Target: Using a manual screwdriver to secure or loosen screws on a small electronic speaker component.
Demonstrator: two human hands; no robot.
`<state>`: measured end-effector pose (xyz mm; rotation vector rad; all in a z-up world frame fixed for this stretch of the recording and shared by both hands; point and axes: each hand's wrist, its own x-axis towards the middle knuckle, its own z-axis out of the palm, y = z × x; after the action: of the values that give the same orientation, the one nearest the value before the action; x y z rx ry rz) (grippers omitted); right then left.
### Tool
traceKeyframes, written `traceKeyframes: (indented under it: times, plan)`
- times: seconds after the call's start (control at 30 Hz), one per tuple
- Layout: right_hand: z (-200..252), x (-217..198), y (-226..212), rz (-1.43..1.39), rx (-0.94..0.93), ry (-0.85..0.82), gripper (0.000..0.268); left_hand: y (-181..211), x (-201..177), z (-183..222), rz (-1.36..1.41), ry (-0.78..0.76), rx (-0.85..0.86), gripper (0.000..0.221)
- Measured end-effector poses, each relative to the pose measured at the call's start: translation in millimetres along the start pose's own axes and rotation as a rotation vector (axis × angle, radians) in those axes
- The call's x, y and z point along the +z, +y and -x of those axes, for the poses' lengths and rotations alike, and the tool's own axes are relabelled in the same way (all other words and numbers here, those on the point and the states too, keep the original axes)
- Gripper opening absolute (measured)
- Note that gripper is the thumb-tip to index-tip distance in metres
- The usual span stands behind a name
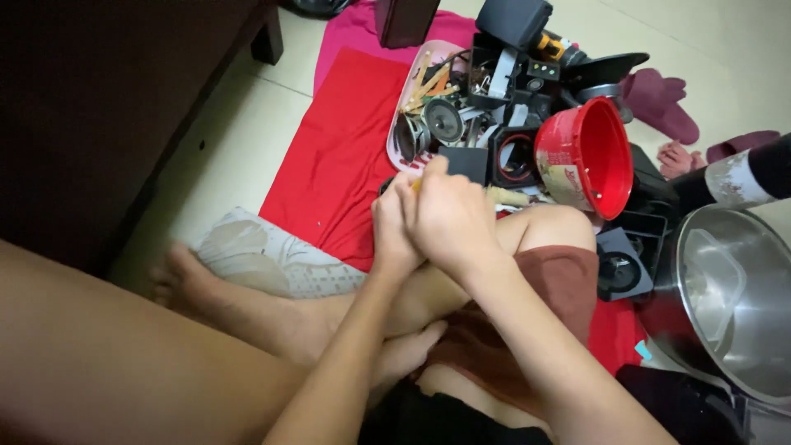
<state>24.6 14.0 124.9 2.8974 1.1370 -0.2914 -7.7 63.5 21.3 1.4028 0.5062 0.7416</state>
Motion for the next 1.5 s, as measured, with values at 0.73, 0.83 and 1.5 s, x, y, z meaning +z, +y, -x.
traceKeyframes:
  times: [0.73, 0.83, 1.5]
  plan:
    - [2, -12, -7, -0.105, -0.105, 0.044, 0.027, 2, -13, -15, 0.027, -0.087, 0.026, 0.01]
    - [1, -10, -12, -0.1, 0.024, 0.135, 0.036, 10, -13, -10, 0.038, -0.063, 0.054, 0.012]
    - [-1, -7, -13, -0.036, -0.075, 0.038, 0.021, -12, -3, -26, -0.062, -0.058, -0.001, 0.021]
